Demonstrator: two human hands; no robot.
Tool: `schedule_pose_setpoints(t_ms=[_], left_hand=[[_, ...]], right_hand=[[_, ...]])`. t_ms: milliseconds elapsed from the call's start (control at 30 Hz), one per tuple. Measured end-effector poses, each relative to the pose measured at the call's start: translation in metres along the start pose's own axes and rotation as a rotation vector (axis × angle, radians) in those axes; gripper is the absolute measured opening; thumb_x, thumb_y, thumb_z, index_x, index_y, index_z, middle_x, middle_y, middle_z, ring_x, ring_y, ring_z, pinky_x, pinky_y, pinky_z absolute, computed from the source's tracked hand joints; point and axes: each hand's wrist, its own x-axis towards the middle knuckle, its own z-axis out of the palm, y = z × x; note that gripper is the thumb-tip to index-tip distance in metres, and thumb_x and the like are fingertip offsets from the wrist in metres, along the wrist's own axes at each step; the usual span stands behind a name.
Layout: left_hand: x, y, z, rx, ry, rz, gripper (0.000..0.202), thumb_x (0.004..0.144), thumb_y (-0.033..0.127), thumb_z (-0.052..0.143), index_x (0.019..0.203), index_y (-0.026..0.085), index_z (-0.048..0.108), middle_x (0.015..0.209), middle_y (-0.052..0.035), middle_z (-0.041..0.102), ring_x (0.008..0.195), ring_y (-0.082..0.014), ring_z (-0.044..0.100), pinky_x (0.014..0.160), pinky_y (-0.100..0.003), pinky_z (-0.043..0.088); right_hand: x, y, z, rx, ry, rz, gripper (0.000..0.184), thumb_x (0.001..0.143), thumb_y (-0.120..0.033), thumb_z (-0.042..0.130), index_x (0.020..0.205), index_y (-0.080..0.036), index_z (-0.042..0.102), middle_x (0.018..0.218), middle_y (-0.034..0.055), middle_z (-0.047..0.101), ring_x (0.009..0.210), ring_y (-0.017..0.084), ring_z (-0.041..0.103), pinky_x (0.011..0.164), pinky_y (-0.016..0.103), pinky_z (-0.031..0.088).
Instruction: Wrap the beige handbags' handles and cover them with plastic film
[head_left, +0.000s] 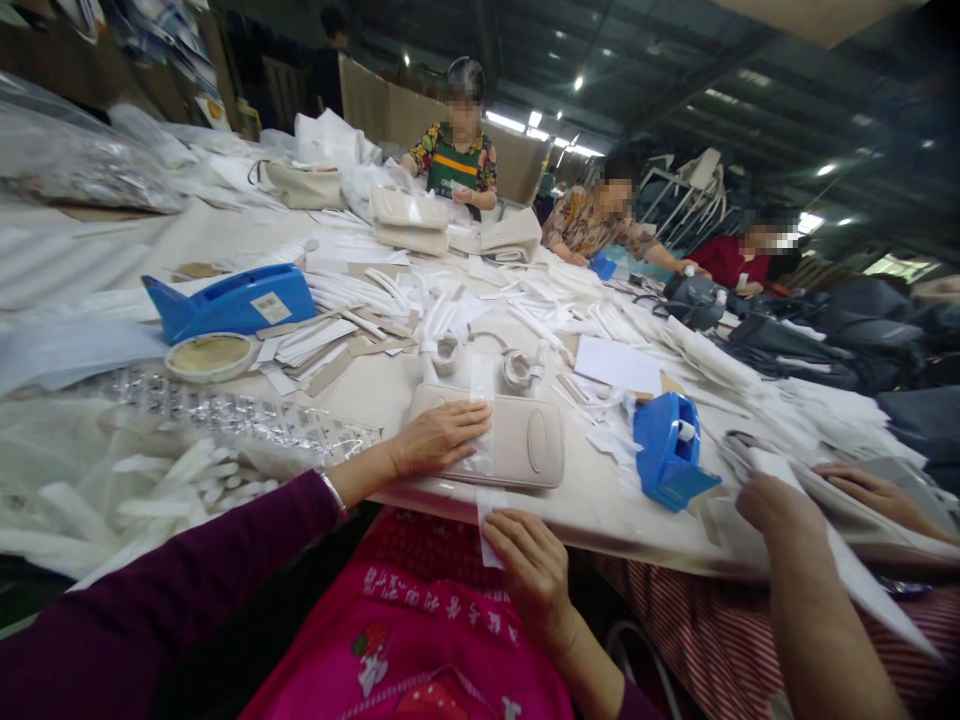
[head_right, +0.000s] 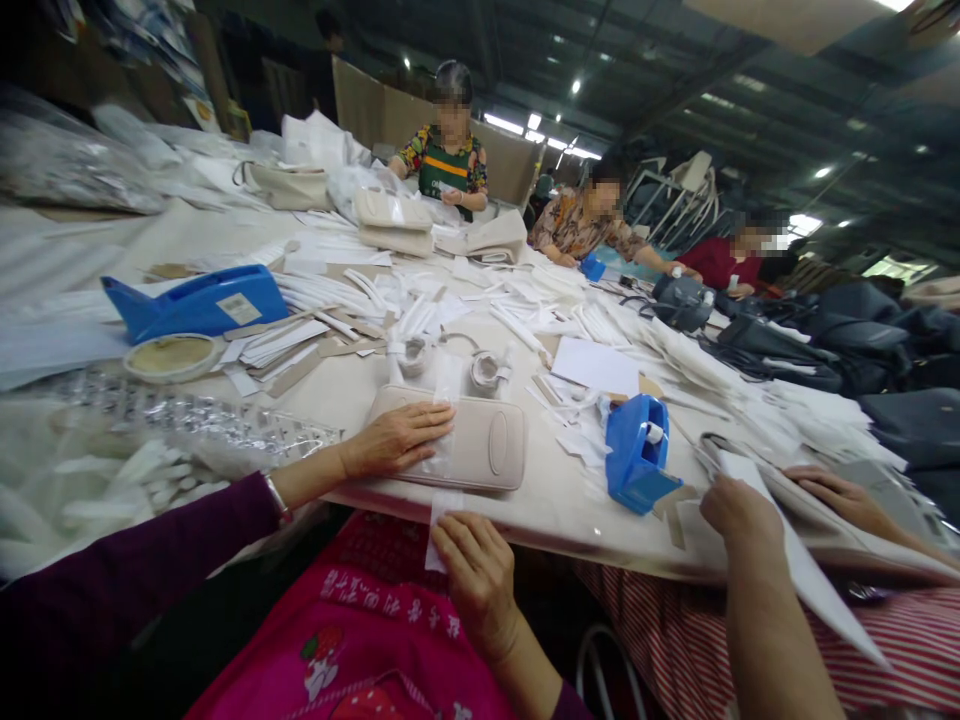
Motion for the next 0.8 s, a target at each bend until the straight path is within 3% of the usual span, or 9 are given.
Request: schedule_pose_setpoints(t_ms=[333, 500, 633, 800], left_hand=[[-0.001, 0.0, 0.001, -0.019, 0.002, -0.006, 0.051, 0.093, 0.032, 0.054, 0.137, 0.008, 0.048, 0.145, -0.0173, 0.047, 0.139, -0.0252, 0.038, 0.117, -0.043, 0.031], [-0.002, 0.0, 0.001, -0.009, -0.003, -0.021, 0.051, 0.092, 0.032, 0.055, 0.137, 0.009, 0.048, 0.146, -0.0168, 0.046, 0.139, -0.0251, 0.037, 0.117, -0.042, 0.03], [-0.001, 0.002, 0.0, -0.013, 0.021, -0.024, 0.049, 0.091, 0.03, 0.055, 0.135, 0.009, 0.049, 0.144, -0.0168, 0.048, 0.138, -0.0256, 0.04, 0.117, -0.043, 0.031], [-0.007, 0.01, -0.007, -0.105, 0.08, -0.019, 0.032, 0.087, 0.015, 0.054, 0.118, 0.012, 0.062, 0.129, -0.0115, 0.062, 0.13, -0.0235, 0.047, 0.115, -0.041, 0.037]], right_hand=[[0.009, -0.02, 0.01, -0.013, -0.152, 0.027, 0.027, 0.092, -0.002, 0.045, 0.103, -0.013, 0.066, 0.1, 0.0083, 0.073, 0.093, 0.021, 0.067, 0.08, 0.033, 0.052], [0.03, -0.025, -0.003, 0.011, -0.208, -0.01, 0.027, 0.093, -0.004, 0.042, 0.1, -0.013, 0.066, 0.097, 0.0074, 0.073, 0.088, 0.019, 0.066, 0.077, 0.031, 0.049], [0.085, 0.006, -0.01, 0.047, -0.26, 0.033, 0.023, 0.094, -0.008, 0.047, 0.092, -0.017, 0.068, 0.084, 0.0036, 0.069, 0.077, 0.015, 0.062, 0.069, 0.026, 0.045], [0.134, 0.079, 0.017, 0.025, -0.298, 0.326, 0.015, 0.085, -0.013, 0.066, 0.073, -0.019, 0.072, 0.075, 0.0008, 0.059, 0.073, 0.014, 0.057, 0.067, 0.024, 0.042]])
